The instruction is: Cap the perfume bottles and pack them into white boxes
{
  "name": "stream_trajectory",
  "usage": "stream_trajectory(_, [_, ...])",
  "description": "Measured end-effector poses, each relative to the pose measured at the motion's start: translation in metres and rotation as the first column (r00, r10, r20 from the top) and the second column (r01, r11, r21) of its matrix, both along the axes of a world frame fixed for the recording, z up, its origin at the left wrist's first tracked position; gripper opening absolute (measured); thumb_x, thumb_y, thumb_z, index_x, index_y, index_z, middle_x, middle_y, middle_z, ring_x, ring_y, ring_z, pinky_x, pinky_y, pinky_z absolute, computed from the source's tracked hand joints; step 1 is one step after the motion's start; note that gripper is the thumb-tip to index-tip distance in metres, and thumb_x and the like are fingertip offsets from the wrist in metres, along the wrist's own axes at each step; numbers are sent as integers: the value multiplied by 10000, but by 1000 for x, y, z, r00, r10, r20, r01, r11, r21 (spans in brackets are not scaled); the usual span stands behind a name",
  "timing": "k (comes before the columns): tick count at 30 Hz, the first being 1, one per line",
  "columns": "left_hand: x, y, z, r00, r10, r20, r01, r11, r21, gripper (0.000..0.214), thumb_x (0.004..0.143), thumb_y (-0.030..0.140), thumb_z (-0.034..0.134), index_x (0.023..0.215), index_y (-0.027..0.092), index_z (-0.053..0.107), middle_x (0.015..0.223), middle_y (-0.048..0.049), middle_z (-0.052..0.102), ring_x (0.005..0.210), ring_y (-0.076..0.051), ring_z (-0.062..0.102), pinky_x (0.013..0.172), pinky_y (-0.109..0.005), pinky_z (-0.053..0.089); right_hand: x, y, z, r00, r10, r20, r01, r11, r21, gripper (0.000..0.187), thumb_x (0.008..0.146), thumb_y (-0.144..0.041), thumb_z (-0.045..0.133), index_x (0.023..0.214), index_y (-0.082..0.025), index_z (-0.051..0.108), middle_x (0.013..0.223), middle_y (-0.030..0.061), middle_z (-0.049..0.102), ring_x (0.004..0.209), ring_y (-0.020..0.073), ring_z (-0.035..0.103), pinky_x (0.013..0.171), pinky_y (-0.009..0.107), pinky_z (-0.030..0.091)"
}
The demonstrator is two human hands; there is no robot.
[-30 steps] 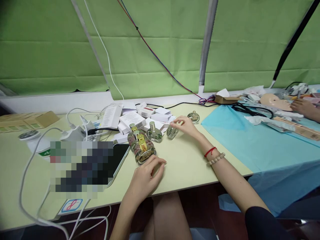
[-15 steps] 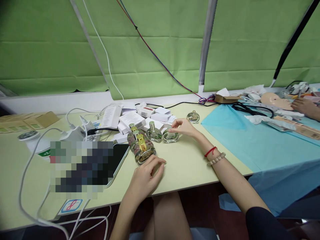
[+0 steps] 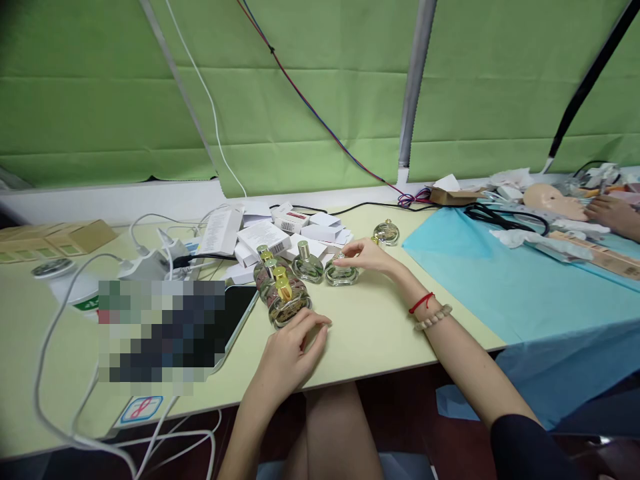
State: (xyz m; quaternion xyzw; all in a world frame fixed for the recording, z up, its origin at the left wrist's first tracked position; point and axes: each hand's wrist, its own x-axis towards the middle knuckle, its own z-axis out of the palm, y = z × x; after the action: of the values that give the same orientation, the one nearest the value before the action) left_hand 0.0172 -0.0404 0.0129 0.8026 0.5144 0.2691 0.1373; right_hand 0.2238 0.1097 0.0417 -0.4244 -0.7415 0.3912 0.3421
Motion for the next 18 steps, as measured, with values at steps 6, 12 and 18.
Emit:
stream_trajectory(6, [1,0,1,1000,3,-1,-3,1000,6,201,901,285,403,938,243,596,959,28,625,651,-92,582,581,-230,403,3,1,1,1000,15,-14,-15,1000,-22,513,529,-577,756,747,-113,731,688,53,670,570,104,528,536,227,407])
stream_trajectory(12, [0,0,-1,1000,4,8,-4,1000,15,212,900,283,401,944,243,604,956,20,630,661,-96,593,567,-229,404,8,3,6,940,-264,-214,281,958,52,656,759,-711,438,796,-124,727,813,114,707,581,127,601,538,235,463])
stream_trajectory(18, [0,-2,1,1000,4,14,-4,1000,15,223,900,282,394,943,239,609,956,12,634,670,-102,597,567,-233,408,24,14,-3,710,-704,-1,668,673,317,252,753,-292,578,917,-177,730,894,65,731,641,165,635,696,301,488])
